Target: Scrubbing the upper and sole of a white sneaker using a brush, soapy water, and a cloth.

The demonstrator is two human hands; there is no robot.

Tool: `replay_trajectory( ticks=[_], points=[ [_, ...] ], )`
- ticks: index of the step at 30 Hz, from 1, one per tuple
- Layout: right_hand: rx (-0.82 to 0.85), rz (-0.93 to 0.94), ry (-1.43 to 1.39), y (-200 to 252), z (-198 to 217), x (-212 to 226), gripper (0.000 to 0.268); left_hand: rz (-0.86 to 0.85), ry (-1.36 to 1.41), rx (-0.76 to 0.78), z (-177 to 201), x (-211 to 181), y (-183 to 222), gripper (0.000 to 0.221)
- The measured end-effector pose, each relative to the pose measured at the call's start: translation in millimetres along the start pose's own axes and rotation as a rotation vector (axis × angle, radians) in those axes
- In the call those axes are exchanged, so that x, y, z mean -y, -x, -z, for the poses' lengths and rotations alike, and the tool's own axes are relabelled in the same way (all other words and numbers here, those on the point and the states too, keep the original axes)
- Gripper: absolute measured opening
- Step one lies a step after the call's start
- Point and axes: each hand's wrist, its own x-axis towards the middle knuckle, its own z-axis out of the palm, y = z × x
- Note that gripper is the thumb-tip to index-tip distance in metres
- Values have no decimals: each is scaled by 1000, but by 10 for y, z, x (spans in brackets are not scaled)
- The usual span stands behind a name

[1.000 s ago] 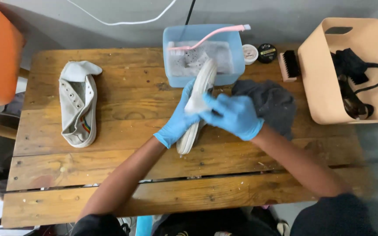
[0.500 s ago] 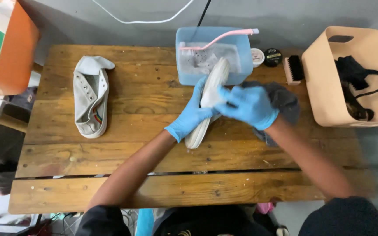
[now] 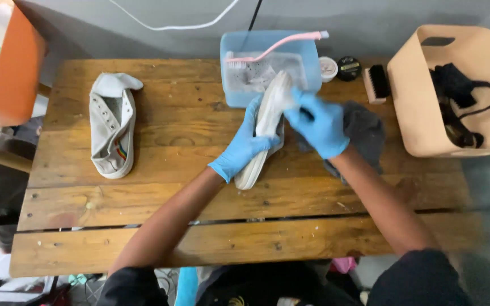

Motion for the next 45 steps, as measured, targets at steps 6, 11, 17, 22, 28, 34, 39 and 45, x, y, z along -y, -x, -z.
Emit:
replay_trajectory(
  ticks=[6, 11, 17, 22, 28, 34, 39, 45],
  points=[
    [-190, -638, -376, 93, 37, -35, 20, 51, 93, 115, 352, 437, -267, 103],
    [-177, -1004, -674, 152, 81, 110, 19, 491, 425, -95, 137, 128, -64, 81],
    [-133, -890, -721, 379, -88, -80, 21, 761, 526, -155, 88, -371, -44, 74],
    [-138, -892, -768, 535, -169, -163, 21, 891, 604, -218, 47, -615, -40, 69],
    [-133, -905, -703, 593, -197, -156, 23, 921, 744, -123, 331, -113, -33, 72],
    [-222, -815, -497, 444, -141, -70, 29, 801, 880, -44, 337, 25, -78, 80],
    [-161, -532, -311, 424, -122, 80, 35, 737, 940, -17, 356, 133, -114, 80],
    [-208, -209, -177, 385, -137, -29, 30, 551, 819, 125, 241, -347, 142, 68]
  ],
)
